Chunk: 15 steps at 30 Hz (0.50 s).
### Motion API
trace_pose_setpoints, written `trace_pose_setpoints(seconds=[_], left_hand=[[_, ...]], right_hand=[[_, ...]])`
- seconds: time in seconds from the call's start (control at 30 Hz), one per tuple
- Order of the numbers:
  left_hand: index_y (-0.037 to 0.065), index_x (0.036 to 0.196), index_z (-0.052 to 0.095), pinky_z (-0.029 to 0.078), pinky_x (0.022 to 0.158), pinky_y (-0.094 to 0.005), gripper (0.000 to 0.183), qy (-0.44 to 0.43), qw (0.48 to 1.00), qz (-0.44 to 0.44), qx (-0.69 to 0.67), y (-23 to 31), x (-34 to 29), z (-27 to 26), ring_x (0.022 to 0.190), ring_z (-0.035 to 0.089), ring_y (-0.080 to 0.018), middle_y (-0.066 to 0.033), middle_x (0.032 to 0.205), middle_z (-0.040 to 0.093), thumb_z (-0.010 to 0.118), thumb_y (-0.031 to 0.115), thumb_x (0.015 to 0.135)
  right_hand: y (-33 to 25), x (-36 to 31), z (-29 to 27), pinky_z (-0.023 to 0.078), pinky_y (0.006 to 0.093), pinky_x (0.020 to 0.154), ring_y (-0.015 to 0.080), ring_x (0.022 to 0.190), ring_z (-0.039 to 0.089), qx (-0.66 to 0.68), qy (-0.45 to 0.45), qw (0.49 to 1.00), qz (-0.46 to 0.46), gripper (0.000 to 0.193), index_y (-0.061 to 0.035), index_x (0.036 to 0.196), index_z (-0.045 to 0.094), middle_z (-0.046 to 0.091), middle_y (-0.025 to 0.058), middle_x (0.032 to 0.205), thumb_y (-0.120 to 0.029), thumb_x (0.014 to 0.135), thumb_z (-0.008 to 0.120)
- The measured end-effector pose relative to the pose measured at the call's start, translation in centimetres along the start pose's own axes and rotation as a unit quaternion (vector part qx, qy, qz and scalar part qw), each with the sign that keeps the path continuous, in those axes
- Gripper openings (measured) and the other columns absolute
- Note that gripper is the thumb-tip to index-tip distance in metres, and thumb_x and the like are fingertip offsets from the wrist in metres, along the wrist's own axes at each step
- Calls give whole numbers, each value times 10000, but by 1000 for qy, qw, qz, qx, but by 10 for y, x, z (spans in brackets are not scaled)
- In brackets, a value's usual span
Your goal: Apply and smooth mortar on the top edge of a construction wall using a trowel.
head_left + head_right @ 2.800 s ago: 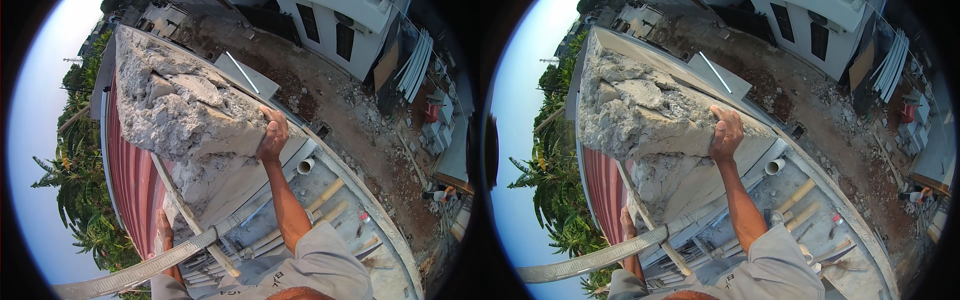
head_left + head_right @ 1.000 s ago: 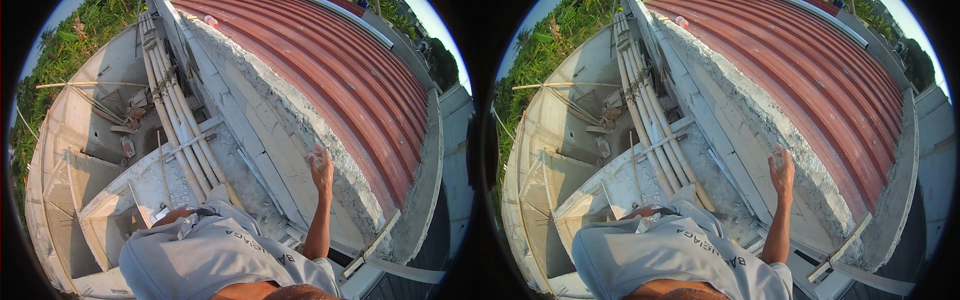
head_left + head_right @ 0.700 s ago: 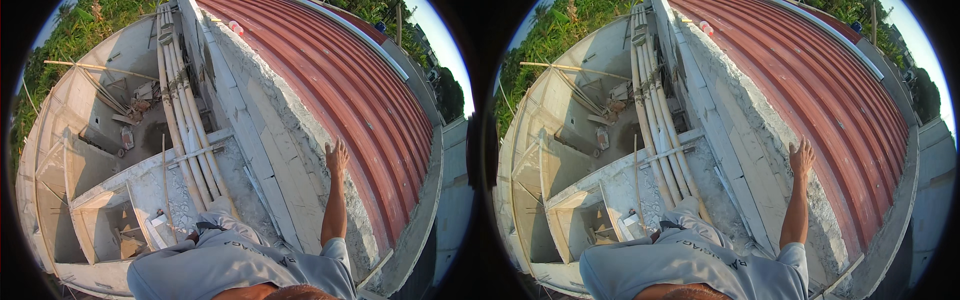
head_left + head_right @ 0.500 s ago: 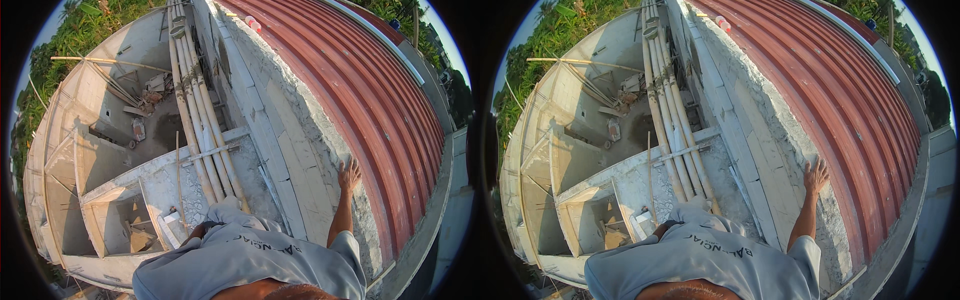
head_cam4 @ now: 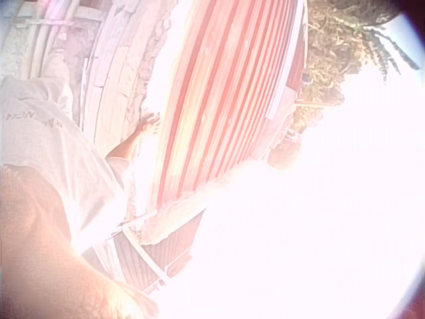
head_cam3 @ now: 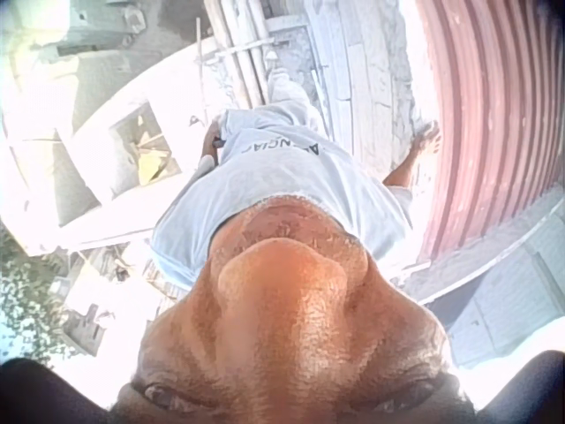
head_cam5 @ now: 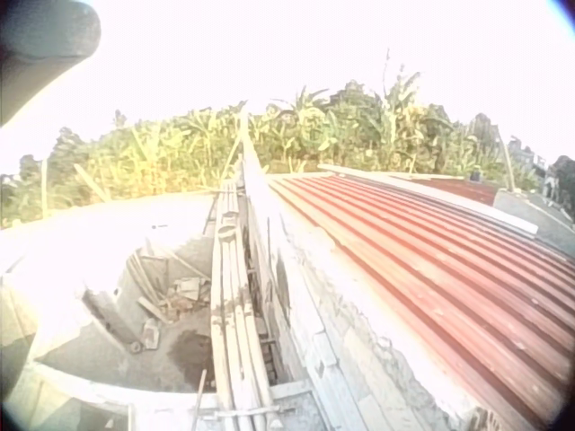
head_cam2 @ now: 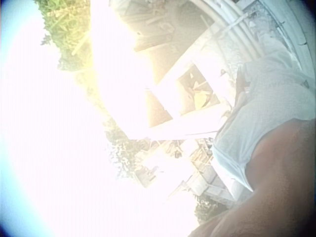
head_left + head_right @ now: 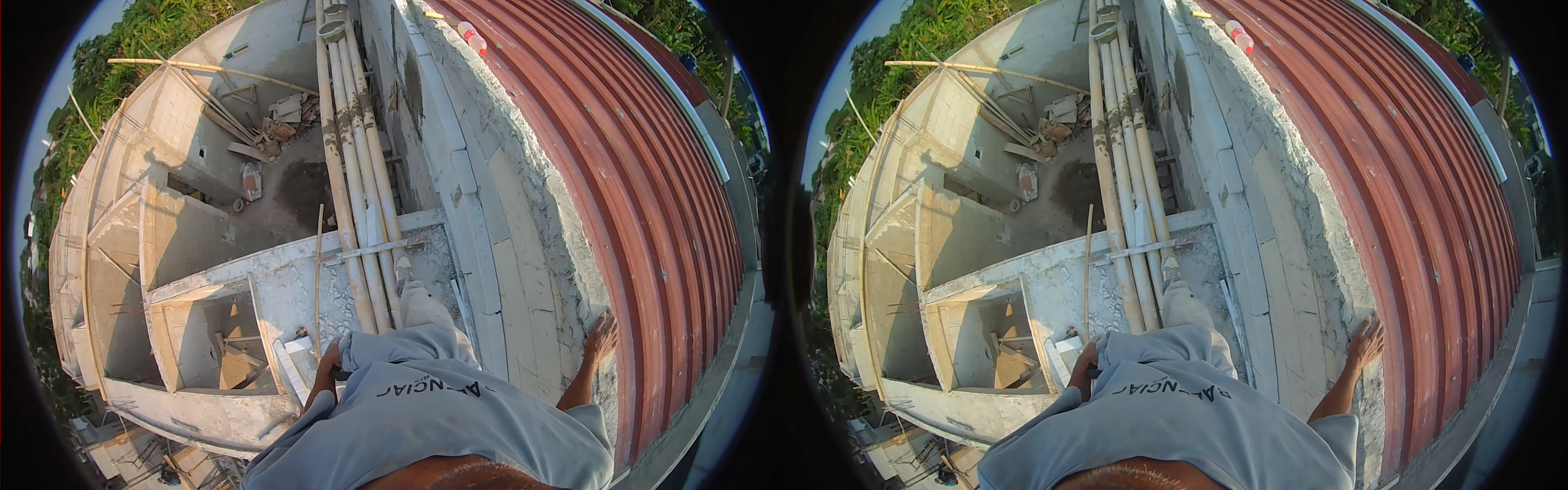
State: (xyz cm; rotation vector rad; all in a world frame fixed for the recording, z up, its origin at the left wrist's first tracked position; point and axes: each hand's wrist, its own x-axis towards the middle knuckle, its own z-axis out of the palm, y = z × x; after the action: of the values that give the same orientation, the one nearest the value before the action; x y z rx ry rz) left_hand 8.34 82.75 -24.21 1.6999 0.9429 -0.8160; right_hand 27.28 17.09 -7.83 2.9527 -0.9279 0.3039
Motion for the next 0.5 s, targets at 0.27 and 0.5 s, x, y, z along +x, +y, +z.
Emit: trace_pose_setpoints(seconds=[0.27,0.5], left_hand=[[70,1463,292,430,1000,-399,928,25,960,211,184,122,128,-146,1261,488,-332,-236,1325,523,791,302,716],[80,1431,367,414,999,-394,751,165,959,223,60,321,99,-180,1212,530,-309,-205,1274,571,690,382,823]], right_hand=[[-81,32,-6,325,436,1021,281,1241,464,-67,-30,981,182,447,-131,1299,521,530,93,1316,-415,960,462],[-294,97,47,242,509,1091,300,1325,370,41,86,995,-26,517,-161,1386,436,452,87,1410,-405,938,520]])
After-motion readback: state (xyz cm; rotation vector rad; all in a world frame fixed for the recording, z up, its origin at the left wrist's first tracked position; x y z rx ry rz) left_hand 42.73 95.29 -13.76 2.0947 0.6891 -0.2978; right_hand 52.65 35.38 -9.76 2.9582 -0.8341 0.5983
